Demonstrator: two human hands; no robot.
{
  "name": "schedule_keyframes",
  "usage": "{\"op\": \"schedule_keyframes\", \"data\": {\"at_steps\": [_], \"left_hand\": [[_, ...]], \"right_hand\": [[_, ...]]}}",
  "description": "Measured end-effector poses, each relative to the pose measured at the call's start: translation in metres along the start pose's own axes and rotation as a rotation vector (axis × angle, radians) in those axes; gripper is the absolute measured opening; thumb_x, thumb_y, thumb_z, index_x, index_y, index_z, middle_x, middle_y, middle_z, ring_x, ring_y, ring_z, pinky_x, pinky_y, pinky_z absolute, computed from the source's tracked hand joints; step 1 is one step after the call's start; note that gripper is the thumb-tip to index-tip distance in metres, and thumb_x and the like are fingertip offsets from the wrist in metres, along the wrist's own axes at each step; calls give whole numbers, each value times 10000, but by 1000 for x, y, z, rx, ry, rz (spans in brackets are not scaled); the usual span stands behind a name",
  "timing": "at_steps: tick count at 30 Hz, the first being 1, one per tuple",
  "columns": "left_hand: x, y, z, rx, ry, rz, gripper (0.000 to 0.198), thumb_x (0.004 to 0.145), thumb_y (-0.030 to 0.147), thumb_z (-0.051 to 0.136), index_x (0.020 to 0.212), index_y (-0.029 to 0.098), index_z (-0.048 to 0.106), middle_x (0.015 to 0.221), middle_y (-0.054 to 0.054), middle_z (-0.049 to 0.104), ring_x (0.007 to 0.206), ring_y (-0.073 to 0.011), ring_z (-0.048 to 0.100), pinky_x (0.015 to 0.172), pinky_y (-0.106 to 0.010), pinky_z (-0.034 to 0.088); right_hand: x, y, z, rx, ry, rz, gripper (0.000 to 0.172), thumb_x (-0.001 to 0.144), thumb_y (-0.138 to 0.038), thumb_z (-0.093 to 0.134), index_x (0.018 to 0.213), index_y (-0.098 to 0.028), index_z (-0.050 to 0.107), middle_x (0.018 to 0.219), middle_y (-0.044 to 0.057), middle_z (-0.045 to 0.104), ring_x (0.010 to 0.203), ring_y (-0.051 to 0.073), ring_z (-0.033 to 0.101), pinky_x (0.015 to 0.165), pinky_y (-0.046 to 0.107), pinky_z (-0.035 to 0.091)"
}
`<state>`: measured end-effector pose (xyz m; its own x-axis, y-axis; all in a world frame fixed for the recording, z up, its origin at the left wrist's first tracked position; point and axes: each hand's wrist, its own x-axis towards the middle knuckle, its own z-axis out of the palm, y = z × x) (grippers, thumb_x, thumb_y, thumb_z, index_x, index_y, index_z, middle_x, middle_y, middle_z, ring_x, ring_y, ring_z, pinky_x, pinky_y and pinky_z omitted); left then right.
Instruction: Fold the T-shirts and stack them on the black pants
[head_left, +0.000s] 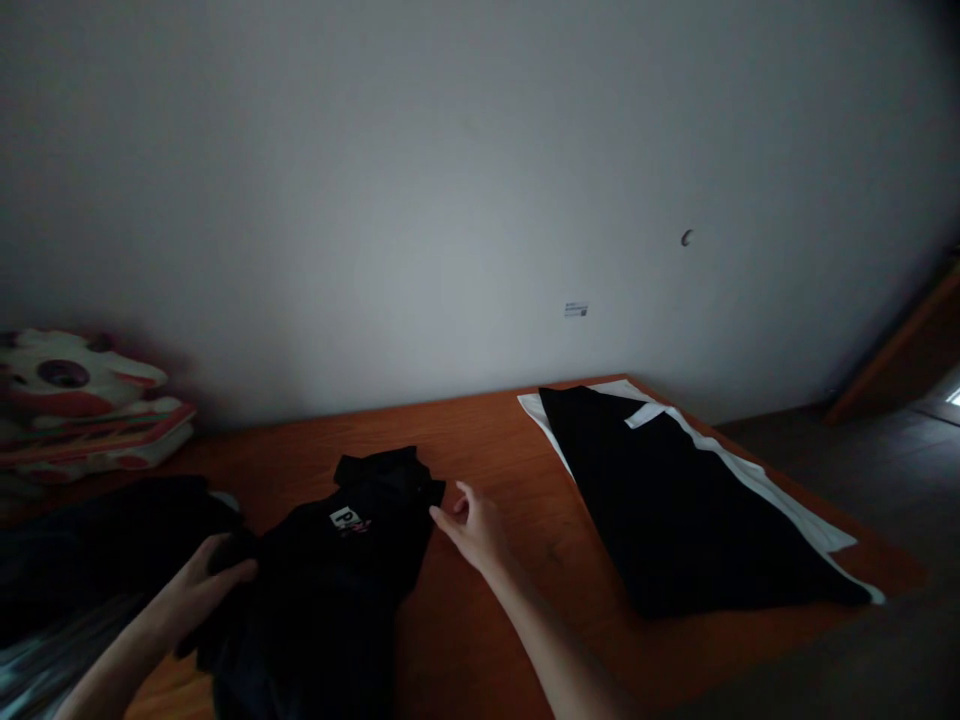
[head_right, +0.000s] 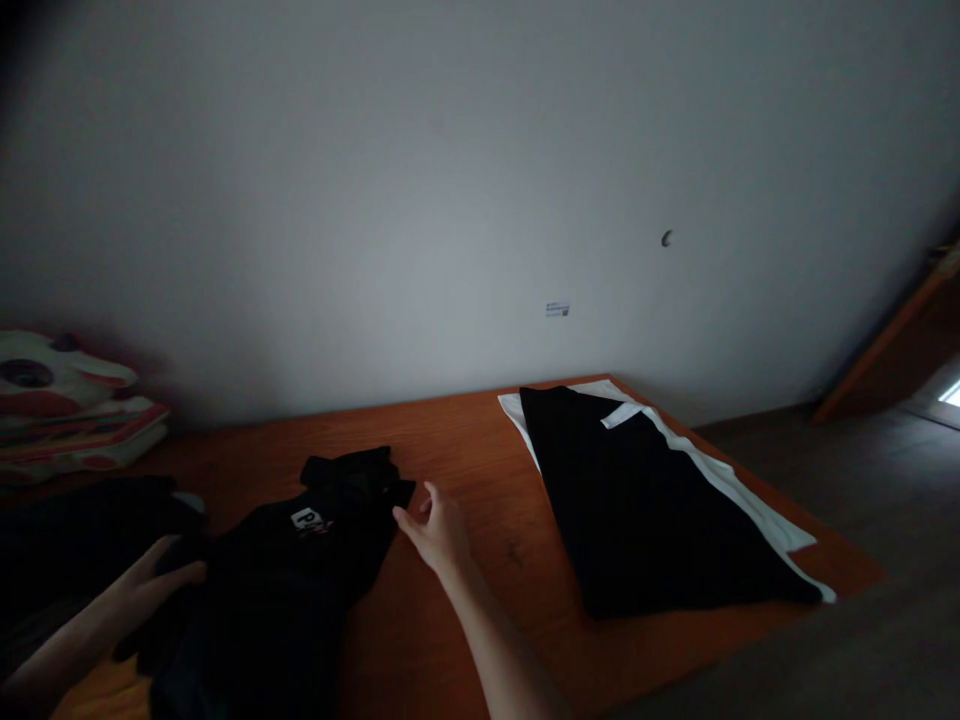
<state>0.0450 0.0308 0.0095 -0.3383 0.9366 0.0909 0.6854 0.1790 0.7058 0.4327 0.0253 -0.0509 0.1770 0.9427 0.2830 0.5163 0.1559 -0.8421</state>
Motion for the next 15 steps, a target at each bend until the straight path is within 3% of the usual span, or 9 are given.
{"op": "schedule_keyframes", "data": {"at_steps": [2, 4, 8, 11, 15], "left_hand": [[0, 2, -2, 187, -7, 107, 410, 589, 424, 675, 946, 227, 639, 775, -46, 720, 831, -322, 719, 766, -455, 583], [-9, 18, 3, 293, 84, 290, 515, 633, 453, 643, 1078, 194, 636, 1001, -134, 714, 990, -352, 687, 895, -490, 546], [-42, 58, 36, 326, 69, 565, 463, 846, 553, 527, 1168, 232, 615, 1157, -112, 711, 1066, -300, 670, 989, -465, 494], [-60, 70, 66, 453, 29, 658, 415, 899, 501, 505, 1214, 265, 636, 1260, -86, 708, 1204, -314, 623, 1120, -568, 345], [-69, 69, 91, 553, -25, 656, 413, 927, 420, 479, 1268, 266, 653, 1348, -95, 665, 1238, -317, 605, 1093, -557, 369]], "right_hand": [[-1, -7, 3, -142, 7, -20, 616, 831, -587, 672, 1260, -145, 649, 1006, 134, 726, 938, 280, 694, 854, 373, 525], [-1, -14, 4, -248, -12, -19, 596, 851, -596, 652, 1240, -145, 664, 1083, 160, 716, 1002, 301, 688, 865, 375, 515], [2, -19, 5, -367, -63, -13, 400, 827, -503, 725, 1126, -236, 720, 1042, 99, 722, 892, 252, 701, 748, 311, 494], [4, -16, 6, -353, -45, -10, 98, 860, -348, 708, 901, -264, 738, 894, 31, 724, 784, 196, 682, 664, 261, 441], [4, -10, 9, -294, -1, -11, 80, 854, -229, 674, 774, -232, 684, 746, -2, 692, 697, 166, 643, 623, 241, 400]]}}
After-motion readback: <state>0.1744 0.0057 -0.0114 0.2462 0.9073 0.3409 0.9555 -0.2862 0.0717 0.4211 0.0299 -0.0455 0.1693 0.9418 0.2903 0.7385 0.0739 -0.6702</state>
